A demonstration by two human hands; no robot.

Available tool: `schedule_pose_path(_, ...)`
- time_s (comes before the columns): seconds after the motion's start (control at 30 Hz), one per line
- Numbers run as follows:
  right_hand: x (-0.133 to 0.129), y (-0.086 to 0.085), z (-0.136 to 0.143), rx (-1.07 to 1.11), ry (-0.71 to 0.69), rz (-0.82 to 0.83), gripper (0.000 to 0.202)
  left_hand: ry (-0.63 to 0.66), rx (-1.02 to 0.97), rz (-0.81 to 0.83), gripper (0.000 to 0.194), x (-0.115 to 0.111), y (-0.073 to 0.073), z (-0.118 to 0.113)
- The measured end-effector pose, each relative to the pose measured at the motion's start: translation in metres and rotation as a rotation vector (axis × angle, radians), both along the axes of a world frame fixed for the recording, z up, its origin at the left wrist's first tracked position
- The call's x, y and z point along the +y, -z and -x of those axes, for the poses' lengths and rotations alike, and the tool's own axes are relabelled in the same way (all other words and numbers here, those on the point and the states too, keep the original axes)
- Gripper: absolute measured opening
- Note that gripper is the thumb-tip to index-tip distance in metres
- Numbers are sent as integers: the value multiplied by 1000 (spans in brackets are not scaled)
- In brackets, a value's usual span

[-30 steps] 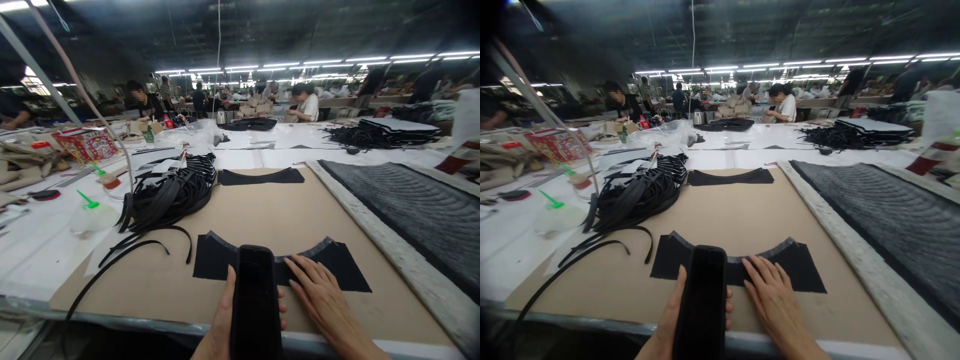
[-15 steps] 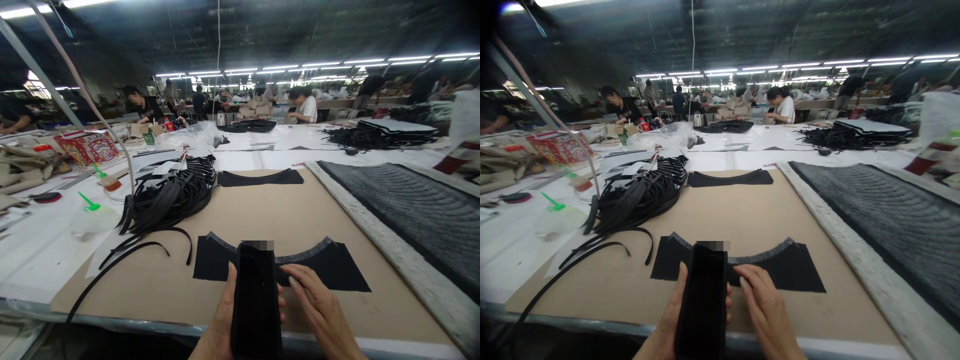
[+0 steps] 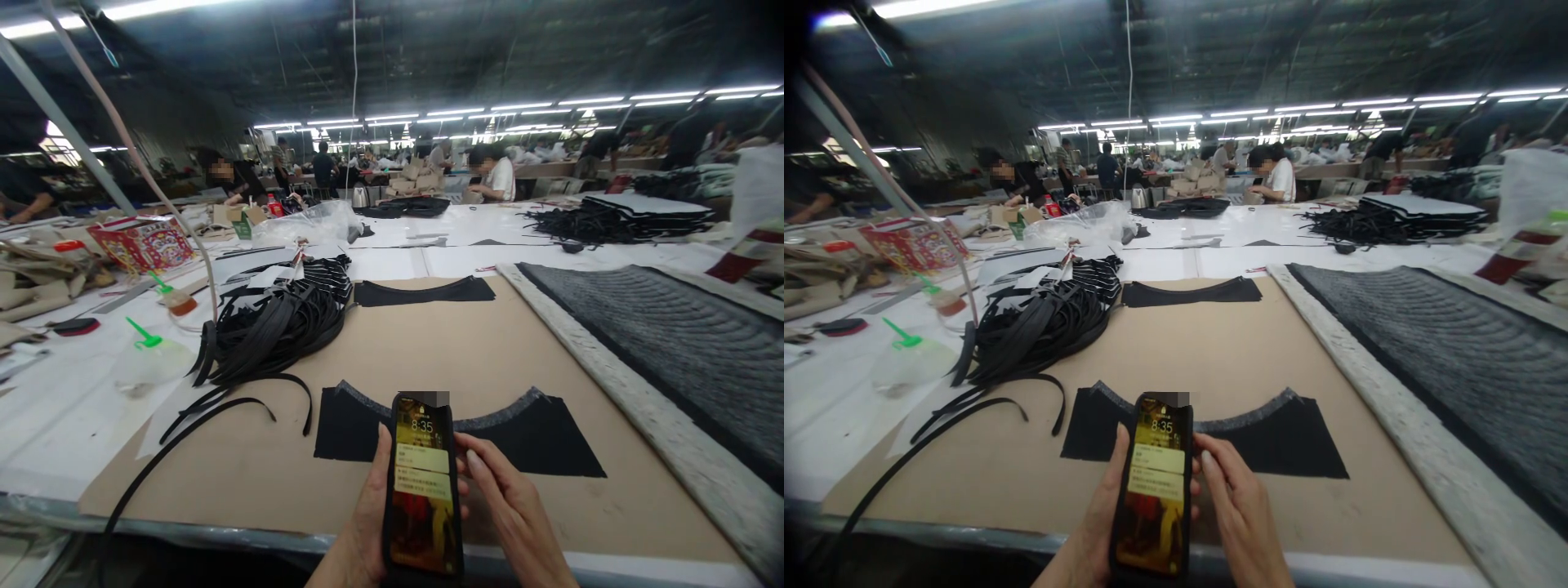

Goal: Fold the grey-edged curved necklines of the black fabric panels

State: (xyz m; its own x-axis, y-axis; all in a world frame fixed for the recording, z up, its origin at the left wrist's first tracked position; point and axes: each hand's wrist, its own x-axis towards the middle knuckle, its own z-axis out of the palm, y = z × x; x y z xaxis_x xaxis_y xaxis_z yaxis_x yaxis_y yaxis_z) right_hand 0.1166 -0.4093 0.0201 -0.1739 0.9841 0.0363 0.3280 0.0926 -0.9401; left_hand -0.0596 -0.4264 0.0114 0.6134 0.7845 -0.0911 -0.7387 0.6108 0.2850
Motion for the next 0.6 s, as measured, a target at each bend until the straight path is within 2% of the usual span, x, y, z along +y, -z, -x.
schedule_pose_path(0.1, 6, 5, -7, -116, -34, -160, 35, 1, 0, 3, 98, 0, 0, 1)
schedule_pose_path(0.2, 15, 14, -16, -323, -136, -352, 32, -5, -16, 5, 99, -1, 2, 1)
schedule_pose_path(0.37, 20, 25, -17, -669, -256, -643, 40, -39, -35, -11, 99, -1, 5, 1)
schedule_pose_path(0.6, 22, 24, -6, -692, -177, -703, 36, -26, -45, -13, 99, -3, 3, 3)
